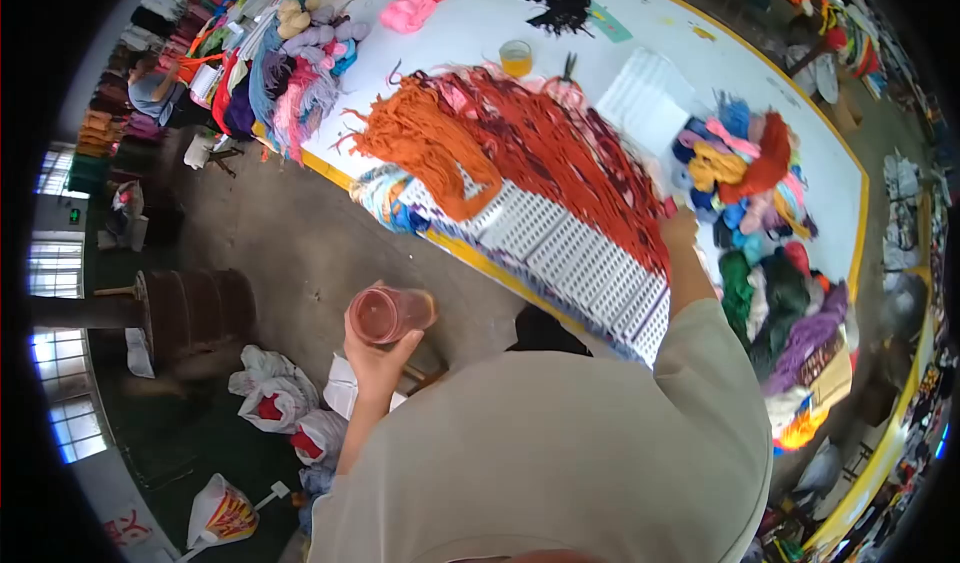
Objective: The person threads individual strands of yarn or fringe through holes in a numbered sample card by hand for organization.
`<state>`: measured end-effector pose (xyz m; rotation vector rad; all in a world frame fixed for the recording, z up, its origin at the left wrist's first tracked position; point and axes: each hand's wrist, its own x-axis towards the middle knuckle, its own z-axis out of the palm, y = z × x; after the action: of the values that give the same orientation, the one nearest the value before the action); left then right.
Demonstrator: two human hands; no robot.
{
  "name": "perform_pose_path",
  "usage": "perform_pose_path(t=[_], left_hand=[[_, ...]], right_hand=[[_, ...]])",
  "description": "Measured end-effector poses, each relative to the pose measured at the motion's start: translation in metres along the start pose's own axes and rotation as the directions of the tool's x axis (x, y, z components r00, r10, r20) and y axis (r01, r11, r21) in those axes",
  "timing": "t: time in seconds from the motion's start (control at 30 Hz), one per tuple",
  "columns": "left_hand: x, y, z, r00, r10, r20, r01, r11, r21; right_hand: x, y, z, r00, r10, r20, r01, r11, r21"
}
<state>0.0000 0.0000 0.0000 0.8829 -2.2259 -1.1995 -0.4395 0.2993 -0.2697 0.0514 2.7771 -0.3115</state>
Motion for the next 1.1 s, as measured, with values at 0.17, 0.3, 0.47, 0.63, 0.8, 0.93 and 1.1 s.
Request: perform_pose_path(t=[0.17,0.3,0.47,0.63,0.8,0.93,1.1], left_hand=[[0.119,-0.01,0.019,0.994,-0.008,-0.108,-0.008,0.989,-0.15],[0.177,-0.008,0.02,0.998,-0.036,-0.046,0.031,0.995,-0.093],[0.248,-0.017,0.04,0.999,0.046,-0.017,-0.047,0.997,-0.061],[0.31,-0.038,0.057,0.995,0.066,0.072,-0.065,0.998,-0.013],[0.373,-0.051,0.065,0.899,0.234,0.371,-0.136,0.953,-0.27],[0.415,-0.05,0.057,0.801,0.349,0.486,-0.238,0.931,-0.276],[0.456,-0.063,0.055,0.745,0.388,0.543,-0.28,0.92,-0.273]], right_hand=[[0.075,-0.045,-0.004,0.992,0.034,-0.118,-0.036,0.999,-0.015],[0.094,-0.032,0.02,0.978,0.144,-0.148,-0.152,0.987,-0.05],[0.079,-0.042,0.004,0.937,0.151,-0.314,-0.084,0.973,0.216],[-0.036,-0.216,-0.092,0.94,-0.216,-0.263,0.34,0.537,0.772],[-0.149,-0.395,-0.187,0.48,-0.818,-0.316,0.833,0.312,0.457],[-0.162,-0.467,-0.183,0.424,-0.874,-0.236,0.869,0.319,0.379],[-0.151,-0.499,-0.17,0.466,-0.859,-0.21,0.88,0.428,0.204]])
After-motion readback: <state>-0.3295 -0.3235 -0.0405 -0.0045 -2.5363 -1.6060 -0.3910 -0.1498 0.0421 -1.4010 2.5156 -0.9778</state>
